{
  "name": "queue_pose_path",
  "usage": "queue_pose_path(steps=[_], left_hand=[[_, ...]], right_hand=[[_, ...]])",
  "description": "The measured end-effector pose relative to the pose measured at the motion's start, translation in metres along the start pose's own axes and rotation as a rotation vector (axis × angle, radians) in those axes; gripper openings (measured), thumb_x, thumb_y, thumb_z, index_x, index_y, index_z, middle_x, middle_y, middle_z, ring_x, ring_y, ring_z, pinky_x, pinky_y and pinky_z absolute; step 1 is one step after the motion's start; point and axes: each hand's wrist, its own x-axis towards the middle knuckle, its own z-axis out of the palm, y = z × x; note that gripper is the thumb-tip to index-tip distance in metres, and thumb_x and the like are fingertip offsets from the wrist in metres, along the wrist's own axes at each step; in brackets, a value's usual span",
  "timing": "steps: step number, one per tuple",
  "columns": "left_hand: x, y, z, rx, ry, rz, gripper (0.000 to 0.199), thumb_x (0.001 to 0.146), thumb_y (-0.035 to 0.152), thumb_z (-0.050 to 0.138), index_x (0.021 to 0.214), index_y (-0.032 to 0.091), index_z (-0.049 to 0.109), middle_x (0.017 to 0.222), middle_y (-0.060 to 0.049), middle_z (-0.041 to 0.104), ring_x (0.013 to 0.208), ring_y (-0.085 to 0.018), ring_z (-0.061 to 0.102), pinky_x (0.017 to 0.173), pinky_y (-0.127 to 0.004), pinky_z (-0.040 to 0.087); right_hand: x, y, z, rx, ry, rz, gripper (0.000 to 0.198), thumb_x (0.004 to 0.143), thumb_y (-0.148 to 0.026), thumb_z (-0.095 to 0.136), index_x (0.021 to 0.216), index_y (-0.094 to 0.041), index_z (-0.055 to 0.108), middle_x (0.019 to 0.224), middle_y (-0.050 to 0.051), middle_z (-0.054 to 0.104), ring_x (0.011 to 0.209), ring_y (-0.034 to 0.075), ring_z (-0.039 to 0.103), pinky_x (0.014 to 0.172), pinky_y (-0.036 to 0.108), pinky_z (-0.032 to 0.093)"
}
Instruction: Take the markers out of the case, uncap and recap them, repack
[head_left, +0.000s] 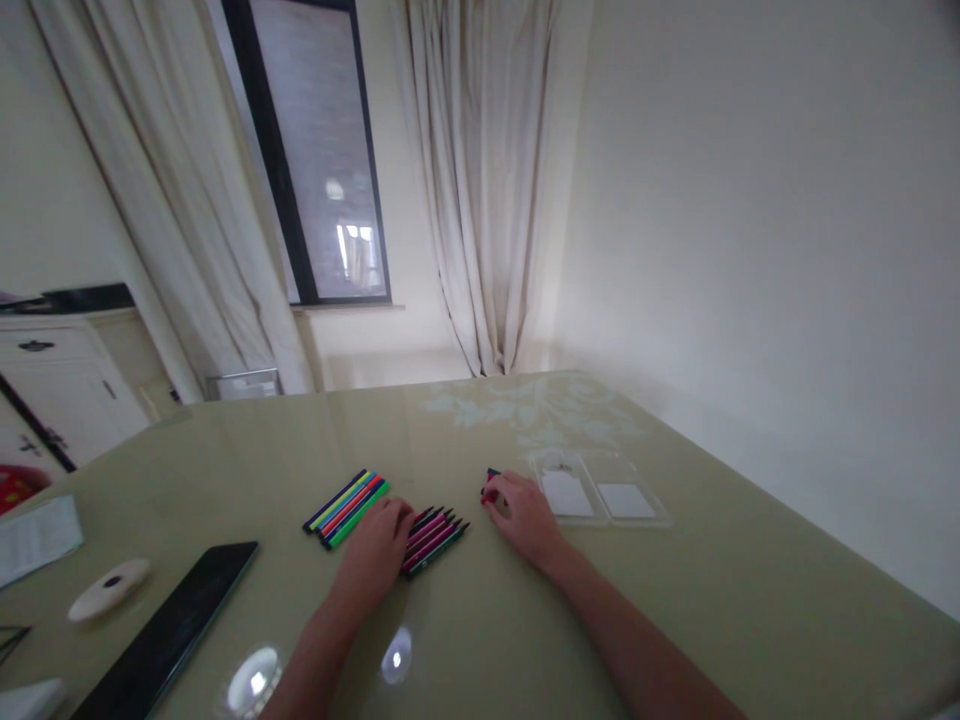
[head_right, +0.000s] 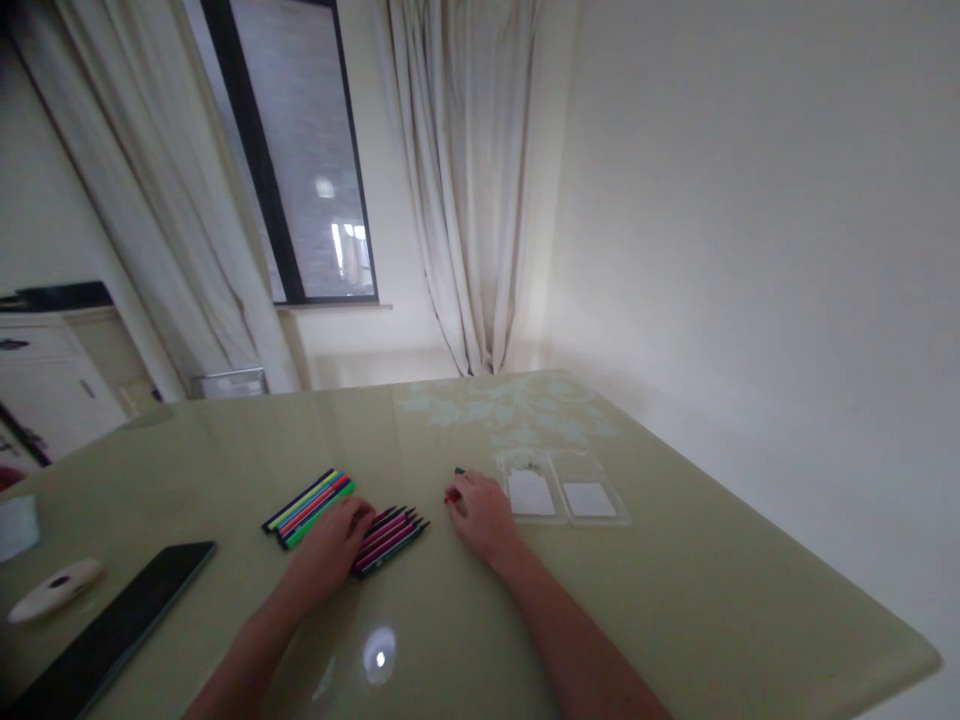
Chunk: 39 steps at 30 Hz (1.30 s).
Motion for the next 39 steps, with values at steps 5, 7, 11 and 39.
queue_pose_path(steps=[5,7,11,39], left_hand=[[0.003,-0.006,-0.012,0.041,0.028,-0.089,0.028,0.100,0.027,0.041,0.100,0.019,0.068,0.104,-0.009,0.072,0.101,-0.023,0.067,0.092,-0.033,0.050],[0.003,-0.015,-0.020,0.112,0.091,-0.171,0.028,0.099,0.023,0.042,0.107,0.017,0.068,0.111,-0.013,0.071,0.107,-0.026,0.066,0.098,-0.037,0.048],[-0.002,-0.022,-0.035,0.360,0.114,-0.328,0.024,0.098,0.028,0.049,0.113,0.019,0.066,0.112,-0.013,0.070,0.107,-0.030,0.066,0.094,-0.039,0.050],[-0.003,0.060,-0.014,-0.181,-0.157,0.066,0.021,0.102,0.031,0.040,0.108,0.023,0.058,0.104,-0.006,0.072,0.098,-0.024,0.064,0.088,-0.036,0.046]], right_hand=[[0.003,0.001,0.001,-0.096,-0.014,0.019,0.006,0.092,-0.017,0.065,0.093,-0.020,0.070,0.100,0.006,0.071,0.095,0.022,0.064,0.086,0.031,0.046],[0.004,0.002,0.002,-0.125,-0.005,0.038,0.005,0.093,-0.019,0.065,0.093,-0.020,0.070,0.101,0.007,0.070,0.096,0.022,0.064,0.086,0.032,0.046],[0.005,0.003,0.002,-0.151,0.018,0.066,0.005,0.093,-0.020,0.066,0.093,-0.020,0.071,0.102,0.007,0.070,0.097,0.023,0.064,0.087,0.033,0.046],[0.001,-0.008,-0.012,0.186,0.048,-0.289,0.022,0.102,-0.036,0.061,0.107,-0.027,0.080,0.099,0.003,0.079,0.096,0.018,0.071,0.092,0.030,0.053]])
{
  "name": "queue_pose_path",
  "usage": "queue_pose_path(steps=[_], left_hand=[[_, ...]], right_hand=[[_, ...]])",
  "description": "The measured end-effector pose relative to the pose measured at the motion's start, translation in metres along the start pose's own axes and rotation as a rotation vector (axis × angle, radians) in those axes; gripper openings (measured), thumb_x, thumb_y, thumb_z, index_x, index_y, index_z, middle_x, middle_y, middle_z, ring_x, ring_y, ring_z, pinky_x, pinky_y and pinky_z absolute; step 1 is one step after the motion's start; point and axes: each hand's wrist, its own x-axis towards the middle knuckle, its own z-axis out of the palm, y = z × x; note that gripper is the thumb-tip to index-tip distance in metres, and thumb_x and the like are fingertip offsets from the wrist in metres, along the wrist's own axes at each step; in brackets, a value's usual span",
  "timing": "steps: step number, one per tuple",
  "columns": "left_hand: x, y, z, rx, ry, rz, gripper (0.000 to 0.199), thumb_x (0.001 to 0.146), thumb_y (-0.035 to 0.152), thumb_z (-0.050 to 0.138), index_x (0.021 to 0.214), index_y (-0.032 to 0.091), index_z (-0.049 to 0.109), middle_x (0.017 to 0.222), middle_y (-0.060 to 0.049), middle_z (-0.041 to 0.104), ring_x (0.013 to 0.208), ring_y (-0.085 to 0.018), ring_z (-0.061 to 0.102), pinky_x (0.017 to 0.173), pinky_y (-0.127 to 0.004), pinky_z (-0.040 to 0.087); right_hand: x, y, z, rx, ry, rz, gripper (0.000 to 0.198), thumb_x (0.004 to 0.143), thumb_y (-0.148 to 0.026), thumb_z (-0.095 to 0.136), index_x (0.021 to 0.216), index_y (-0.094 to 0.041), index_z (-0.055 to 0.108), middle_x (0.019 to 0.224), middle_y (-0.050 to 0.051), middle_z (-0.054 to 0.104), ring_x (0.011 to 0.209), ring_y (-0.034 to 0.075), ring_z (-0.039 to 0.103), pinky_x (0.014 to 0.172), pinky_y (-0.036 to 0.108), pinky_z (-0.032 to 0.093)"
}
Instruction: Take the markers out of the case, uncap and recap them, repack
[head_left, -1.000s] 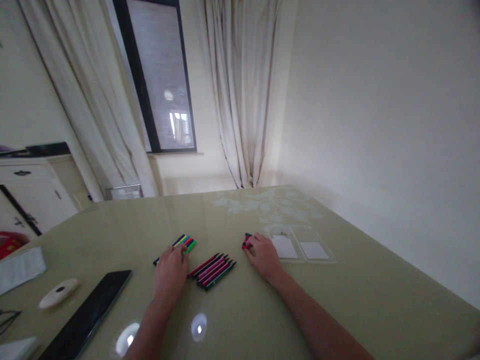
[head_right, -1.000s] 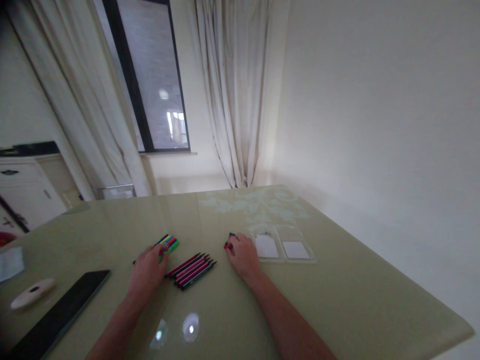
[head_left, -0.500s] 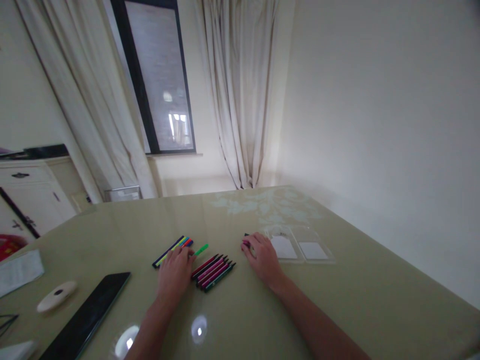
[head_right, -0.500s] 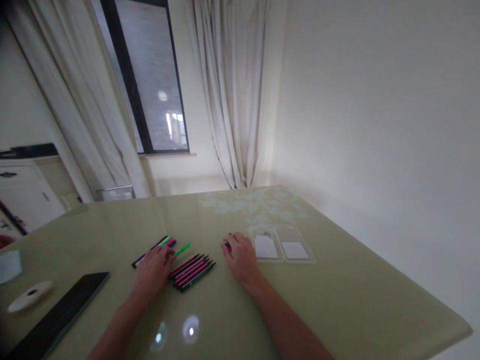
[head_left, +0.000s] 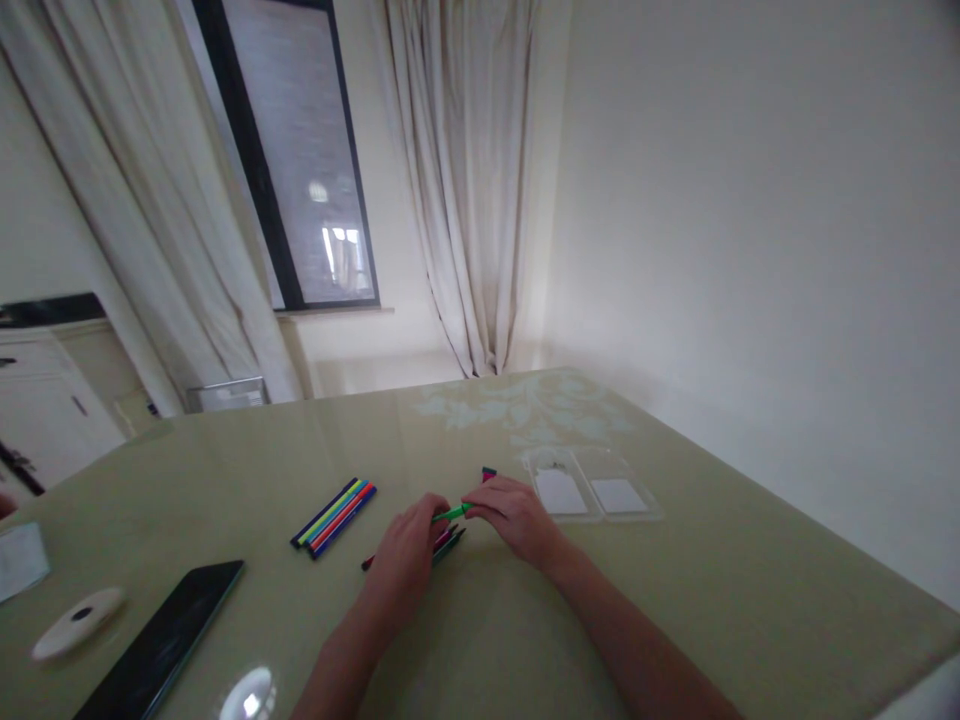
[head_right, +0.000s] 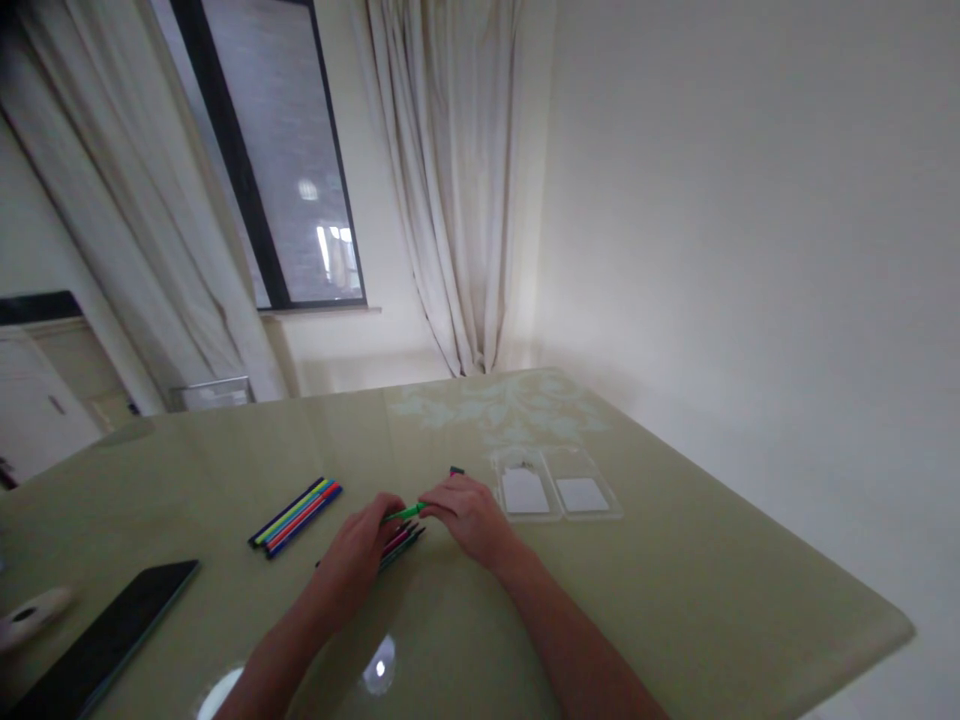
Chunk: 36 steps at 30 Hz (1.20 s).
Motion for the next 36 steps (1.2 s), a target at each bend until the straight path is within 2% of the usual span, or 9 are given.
queue_pose_path(steps=[11,13,17,19,21,23,28,33,36], left_hand=[[-0.001,-0.002,0.002,0.008,-0.014,0.031,0.020,0.104,0.029,0.035,0.109,0.024,0.054,0.097,-0.006,0.073,0.091,-0.023,0.067,0.079,-0.031,0.044],[-0.003,-0.010,-0.004,0.028,0.018,0.003,0.022,0.104,0.033,0.033,0.109,0.024,0.053,0.093,-0.006,0.073,0.088,-0.024,0.068,0.077,-0.031,0.044],[-0.003,-0.037,-0.023,0.098,0.228,-0.142,0.027,0.105,0.037,0.030,0.106,0.023,0.053,0.092,-0.006,0.072,0.086,-0.025,0.069,0.076,-0.033,0.045],[-0.002,-0.048,-0.029,0.187,0.334,-0.214,0.028,0.104,0.036,0.031,0.106,0.023,0.055,0.099,-0.009,0.073,0.092,-0.026,0.070,0.079,-0.034,0.047],[-0.001,-0.055,-0.028,0.291,0.352,-0.232,0.029,0.104,0.033,0.032,0.105,0.021,0.058,0.106,-0.011,0.072,0.098,-0.028,0.069,0.085,-0.036,0.048],[-0.001,-0.057,-0.024,0.362,0.305,-0.220,0.029,0.103,0.030,0.034,0.102,0.020,0.061,0.108,-0.012,0.072,0.102,-0.028,0.068,0.089,-0.038,0.048],[-0.003,-0.061,-0.016,0.345,0.210,-0.226,0.026,0.100,0.029,0.042,0.095,0.020,0.066,0.106,-0.011,0.071,0.105,-0.027,0.065,0.095,-0.038,0.048],[-0.002,-0.059,-0.016,0.294,0.151,-0.227,0.034,0.101,0.033,0.039,0.093,0.019,0.069,0.103,-0.011,0.070,0.102,-0.027,0.065,0.093,-0.039,0.048],[-0.003,-0.047,-0.012,0.267,0.132,-0.179,0.043,0.102,0.045,0.038,0.102,0.017,0.070,0.107,-0.013,0.070,0.107,-0.028,0.064,0.097,-0.040,0.046]], right_hand=[[0.002,0.001,0.002,-0.003,-0.029,0.014,0.023,0.102,-0.038,0.061,0.105,-0.027,0.080,0.100,0.003,0.080,0.099,0.019,0.070,0.098,0.034,0.050],[0.001,0.011,-0.004,0.004,0.038,0.042,0.025,0.103,-0.039,0.059,0.104,-0.026,0.081,0.100,0.004,0.080,0.097,0.020,0.071,0.094,0.034,0.052],[-0.006,0.037,-0.025,-0.011,0.348,0.217,0.032,0.102,-0.043,0.056,0.100,-0.023,0.081,0.098,0.008,0.079,0.092,0.023,0.071,0.089,0.038,0.054],[-0.009,0.042,-0.029,-0.046,0.375,0.263,0.032,0.101,-0.042,0.057,0.098,-0.021,0.081,0.096,0.010,0.077,0.090,0.024,0.071,0.086,0.038,0.055],[-0.009,0.039,-0.024,-0.096,0.317,0.287,0.028,0.100,-0.038,0.059,0.099,-0.021,0.081,0.095,0.009,0.074,0.087,0.023,0.069,0.083,0.036,0.054],[-0.007,0.030,-0.012,-0.137,0.209,0.300,0.021,0.099,-0.031,0.061,0.102,-0.021,0.080,0.096,0.008,0.070,0.088,0.021,0.068,0.083,0.034,0.053],[-0.003,0.007,0.014,-0.173,-0.015,0.302,0.013,0.096,-0.019,0.064,0.100,-0.021,0.076,0.105,0.006,0.070,0.100,0.021,0.066,0.092,0.031,0.050],[-0.002,0.003,0.015,-0.233,-0.107,0.315,0.013,0.094,-0.013,0.063,0.100,-0.020,0.072,0.108,0.007,0.069,0.101,0.021,0.065,0.091,0.029,0.049],[-0.002,0.005,0.014,-0.264,-0.111,0.332,0.015,0.093,-0.012,0.061,0.100,-0.020,0.071,0.109,0.008,0.069,0.100,0.021,0.065,0.090,0.029,0.048]])
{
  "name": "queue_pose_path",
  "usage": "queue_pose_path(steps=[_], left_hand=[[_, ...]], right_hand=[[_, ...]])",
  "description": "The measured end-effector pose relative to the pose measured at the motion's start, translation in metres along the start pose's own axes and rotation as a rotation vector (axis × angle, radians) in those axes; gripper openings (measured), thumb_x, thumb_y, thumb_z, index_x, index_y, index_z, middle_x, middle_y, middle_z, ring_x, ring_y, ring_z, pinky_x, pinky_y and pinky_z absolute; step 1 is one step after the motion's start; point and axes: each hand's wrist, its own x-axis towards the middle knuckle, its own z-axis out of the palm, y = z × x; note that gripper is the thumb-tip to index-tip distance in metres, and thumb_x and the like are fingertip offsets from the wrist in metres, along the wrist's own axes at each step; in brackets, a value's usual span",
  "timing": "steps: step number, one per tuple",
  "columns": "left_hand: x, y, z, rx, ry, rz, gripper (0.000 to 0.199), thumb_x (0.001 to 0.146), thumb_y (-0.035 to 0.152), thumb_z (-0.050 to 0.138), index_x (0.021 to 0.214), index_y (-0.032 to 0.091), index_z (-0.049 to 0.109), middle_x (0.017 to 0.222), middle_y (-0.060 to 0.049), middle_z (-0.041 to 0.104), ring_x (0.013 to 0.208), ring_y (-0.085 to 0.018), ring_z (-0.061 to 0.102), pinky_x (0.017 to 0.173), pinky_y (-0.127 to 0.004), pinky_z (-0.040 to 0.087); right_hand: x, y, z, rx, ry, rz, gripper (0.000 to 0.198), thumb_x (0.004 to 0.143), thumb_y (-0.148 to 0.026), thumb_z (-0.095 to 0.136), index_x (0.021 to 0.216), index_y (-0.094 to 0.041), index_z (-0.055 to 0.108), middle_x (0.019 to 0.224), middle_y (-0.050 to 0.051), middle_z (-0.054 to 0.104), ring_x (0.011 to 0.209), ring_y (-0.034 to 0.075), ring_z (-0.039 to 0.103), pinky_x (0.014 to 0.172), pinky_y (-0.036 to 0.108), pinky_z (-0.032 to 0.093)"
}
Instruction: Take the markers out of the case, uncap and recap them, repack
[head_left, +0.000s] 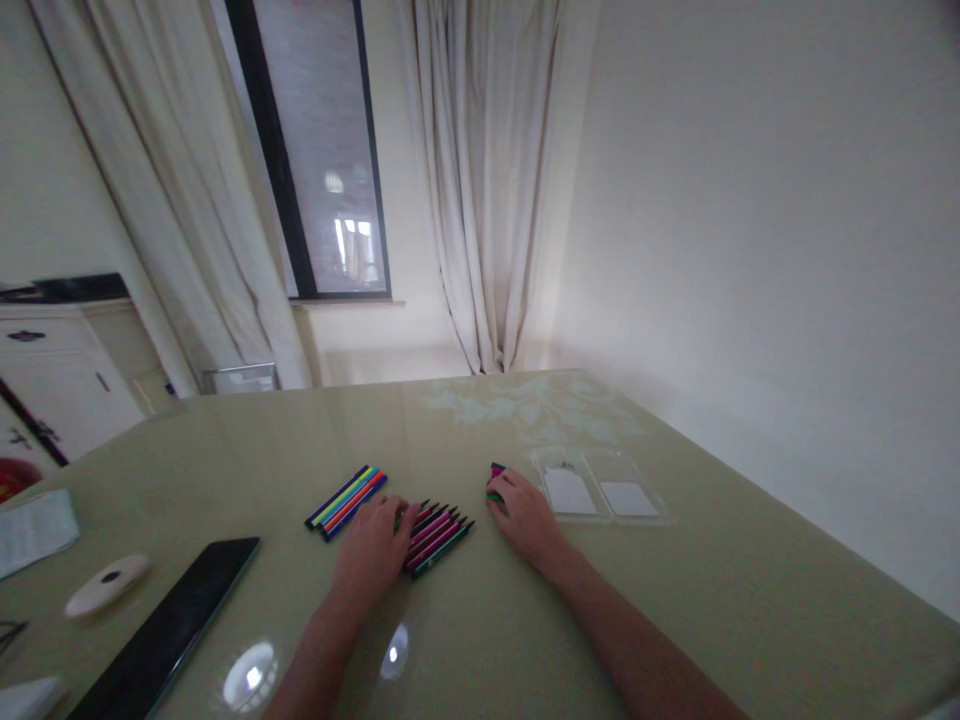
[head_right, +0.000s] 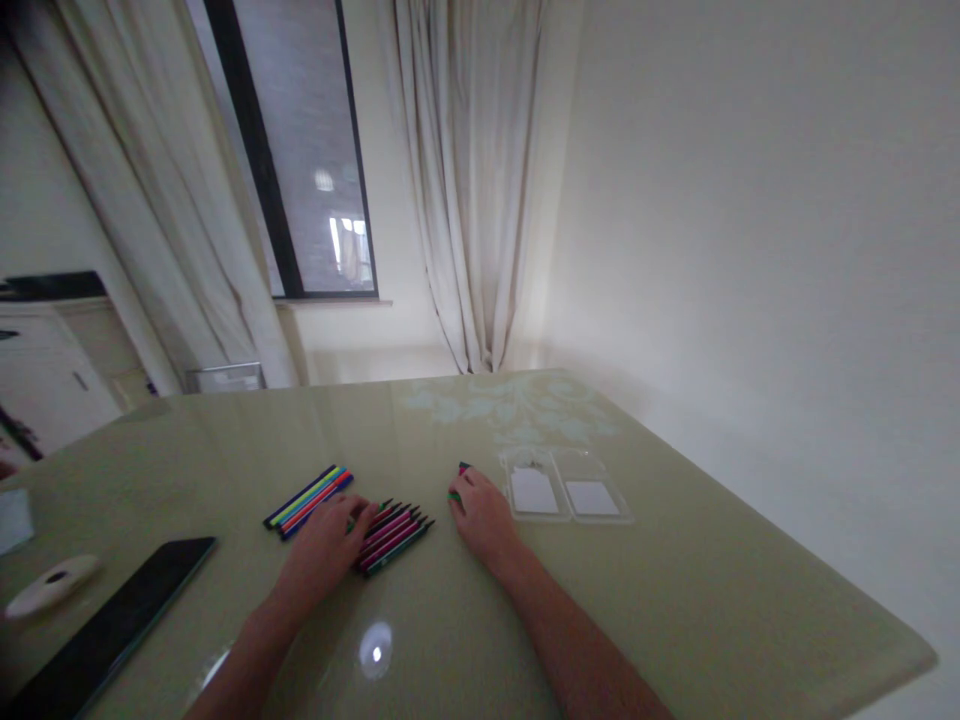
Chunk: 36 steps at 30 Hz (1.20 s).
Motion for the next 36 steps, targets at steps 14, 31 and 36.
queue_pose_path(steps=[14,31,36], left_hand=[[-0.023,0.036,0.039,0.212,-0.005,-0.020,0.076,0.097,0.059,0.038,0.152,0.007,0.043,0.154,-0.024,0.048,0.142,-0.040,0.042,0.115,-0.053,0.031],[-0.007,0.010,0.008,0.293,0.122,-0.070,0.051,0.104,0.044,0.037,0.136,0.009,0.057,0.141,-0.020,0.061,0.132,-0.033,0.055,0.107,-0.044,0.044],[-0.004,-0.015,-0.020,0.497,0.137,-0.277,0.028,0.103,0.030,0.044,0.116,0.017,0.064,0.121,-0.013,0.068,0.114,-0.031,0.062,0.087,-0.040,0.051]], right_hand=[[0.005,0.004,0.007,-0.111,0.024,-0.031,0.013,0.093,-0.018,0.061,0.100,-0.021,0.071,0.112,0.010,0.070,0.109,0.026,0.062,0.097,0.037,0.046],[0.005,0.002,0.003,-0.102,0.004,0.012,0.012,0.096,-0.021,0.062,0.102,-0.020,0.072,0.113,0.010,0.070,0.108,0.025,0.062,0.096,0.035,0.045],[0.004,0.001,0.002,-0.083,0.020,0.000,0.010,0.095,-0.023,0.064,0.099,-0.020,0.072,0.111,0.009,0.070,0.106,0.025,0.062,0.094,0.035,0.045]])
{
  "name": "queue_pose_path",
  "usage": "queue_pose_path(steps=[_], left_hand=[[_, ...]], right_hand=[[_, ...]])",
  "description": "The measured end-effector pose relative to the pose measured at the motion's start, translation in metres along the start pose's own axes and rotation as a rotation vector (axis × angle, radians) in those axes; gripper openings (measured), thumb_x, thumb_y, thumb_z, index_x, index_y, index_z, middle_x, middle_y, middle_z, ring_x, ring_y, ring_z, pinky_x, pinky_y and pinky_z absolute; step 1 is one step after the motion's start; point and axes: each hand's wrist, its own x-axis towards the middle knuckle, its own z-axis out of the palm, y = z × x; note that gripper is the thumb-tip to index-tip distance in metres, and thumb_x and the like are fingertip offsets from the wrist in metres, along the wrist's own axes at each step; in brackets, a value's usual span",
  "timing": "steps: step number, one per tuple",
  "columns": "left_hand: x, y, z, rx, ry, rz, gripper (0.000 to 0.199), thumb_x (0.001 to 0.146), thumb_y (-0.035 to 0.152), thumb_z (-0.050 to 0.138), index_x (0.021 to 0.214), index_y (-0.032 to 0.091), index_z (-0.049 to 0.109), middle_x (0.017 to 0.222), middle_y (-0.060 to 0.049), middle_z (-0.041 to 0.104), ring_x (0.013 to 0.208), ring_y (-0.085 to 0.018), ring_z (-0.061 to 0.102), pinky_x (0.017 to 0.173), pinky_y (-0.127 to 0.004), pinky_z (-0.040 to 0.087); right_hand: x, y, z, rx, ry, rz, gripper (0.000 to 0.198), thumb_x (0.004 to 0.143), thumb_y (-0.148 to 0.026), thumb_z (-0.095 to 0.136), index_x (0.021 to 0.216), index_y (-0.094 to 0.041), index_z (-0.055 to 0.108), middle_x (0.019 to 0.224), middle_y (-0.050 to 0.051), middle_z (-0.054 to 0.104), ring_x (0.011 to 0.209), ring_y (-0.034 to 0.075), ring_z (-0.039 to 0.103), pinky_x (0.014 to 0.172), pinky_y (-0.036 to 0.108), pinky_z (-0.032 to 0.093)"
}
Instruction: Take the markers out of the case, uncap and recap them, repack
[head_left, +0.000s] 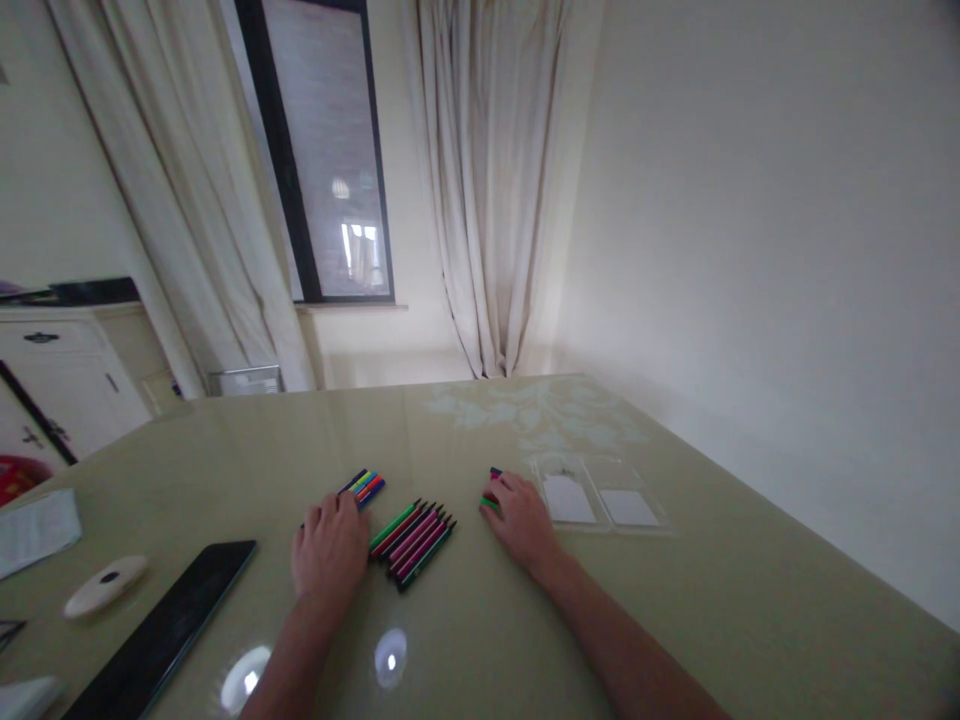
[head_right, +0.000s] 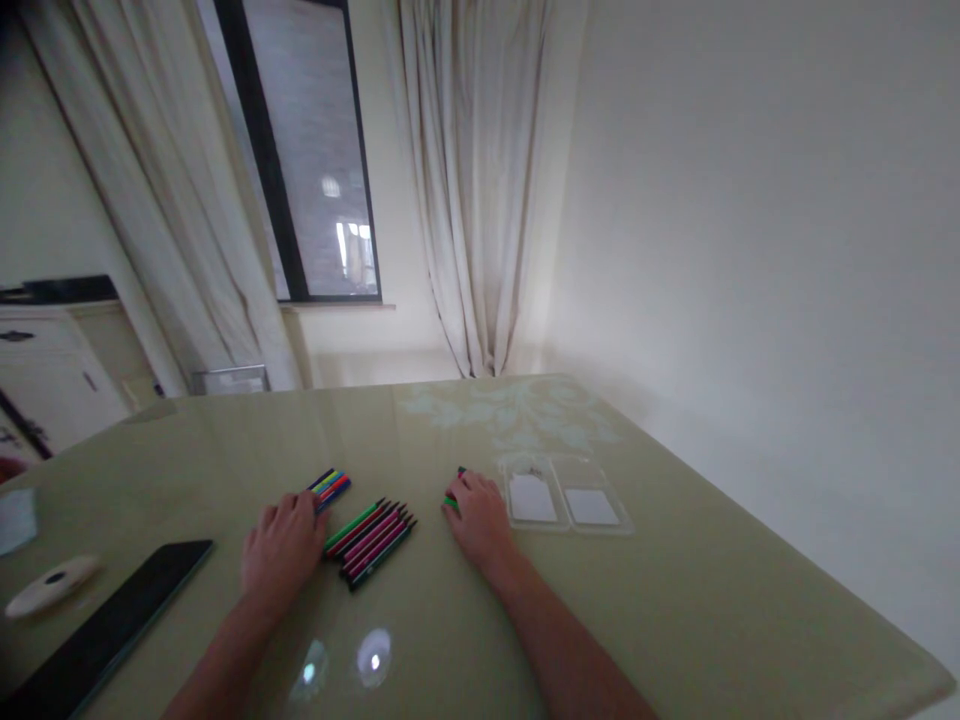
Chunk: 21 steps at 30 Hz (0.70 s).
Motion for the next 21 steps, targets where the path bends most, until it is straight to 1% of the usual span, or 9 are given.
queue_pose_path(steps=[3,7,10,12,14,15,16,18,21], left_hand=[[0.002,-0.006,0.005,-0.018,-0.027,-0.001,0.025,0.102,0.031,0.047,0.116,0.017,0.064,0.119,-0.013,0.068,0.113,-0.030,0.063,0.088,-0.039,0.051],[0.005,-0.010,0.014,-0.065,-0.050,0.008,0.024,0.103,0.031,0.047,0.113,0.019,0.065,0.115,-0.012,0.070,0.112,-0.030,0.065,0.090,-0.041,0.052],[0.007,-0.007,0.013,-0.113,-0.058,0.037,0.024,0.102,0.030,0.047,0.108,0.018,0.067,0.113,-0.013,0.070,0.112,-0.031,0.064,0.092,-0.043,0.052],[0.006,0.003,0.009,-0.205,-0.024,0.110,0.023,0.101,0.028,0.047,0.107,0.018,0.067,0.114,-0.013,0.069,0.112,-0.032,0.063,0.094,-0.044,0.051],[0.002,0.019,0.004,-0.369,0.000,0.251,0.021,0.101,0.027,0.046,0.106,0.019,0.065,0.114,-0.011,0.069,0.111,-0.028,0.064,0.097,-0.041,0.049],[-0.002,0.028,0.002,-0.460,-0.009,0.332,0.021,0.102,0.026,0.045,0.107,0.020,0.064,0.112,-0.009,0.070,0.109,-0.026,0.064,0.096,-0.039,0.049],[-0.006,0.037,0.001,-0.532,-0.034,0.405,0.021,0.102,0.025,0.043,0.107,0.020,0.063,0.110,-0.008,0.071,0.105,-0.025,0.065,0.094,-0.037,0.050],[-0.014,0.051,-0.002,-0.605,-0.052,0.506,0.024,0.103,0.022,0.039,0.109,0.021,0.062,0.107,-0.008,0.071,0.100,-0.023,0.066,0.090,-0.036,0.050],[-0.026,0.061,-0.004,-0.615,-0.019,0.563,0.027,0.104,0.025,0.034,0.109,0.021,0.060,0.106,-0.009,0.070,0.097,-0.023,0.066,0.088,-0.036,0.049]], right_hand=[[0.000,0.000,0.001,0.013,0.025,-0.010,0.009,0.095,-0.023,0.065,0.099,-0.020,0.072,0.109,0.009,0.070,0.106,0.026,0.063,0.094,0.035,0.046],[0.000,0.001,0.003,0.032,0.078,-0.020,0.011,0.096,-0.022,0.064,0.102,-0.020,0.072,0.107,0.009,0.070,0.105,0.026,0.063,0.095,0.037,0.047],[0.000,-0.003,0.001,0.066,0.117,-0.041,0.014,0.098,-0.023,0.062,0.108,-0.020,0.072,0.107,0.009,0.070,0.105,0.026,0.063,0.096,0.039,0.048],[-0.002,-0.007,0.000,0.109,0.142,-0.077,0.022,0.100,-0.026,0.061,0.120,-0.020,0.069,0.111,0.010,0.071,0.107,0.027,0.063,0.096,0.040,0.049],[-0.006,-0.012,-0.001,0.164,0.164,-0.145,0.034,0.102,-0.030,0.060,0.135,-0.023,0.062,0.118,0.010,0.070,0.111,0.027,0.063,0.098,0.040,0.049],[-0.007,-0.014,-0.001,0.190,0.170,-0.190,0.037,0.102,-0.031,0.059,0.139,-0.024,0.059,0.120,0.010,0.070,0.113,0.026,0.063,0.099,0.040,0.049],[-0.009,-0.015,-0.002,0.211,0.172,-0.234,0.036,0.103,-0.032,0.059,0.138,-0.026,0.060,0.119,0.009,0.070,0.112,0.025,0.063,0.100,0.040,0.049],[-0.012,-0.016,-0.002,0.234,0.170,-0.302,0.025,0.104,-0.031,0.058,0.127,-0.026,0.066,0.112,0.007,0.073,0.106,0.024,0.065,0.098,0.038,0.050],[-0.012,-0.014,-0.003,0.242,0.167,-0.364,0.019,0.105,-0.030,0.056,0.112,-0.023,0.072,0.099,0.005,0.075,0.095,0.021,0.067,0.092,0.034,0.051]])
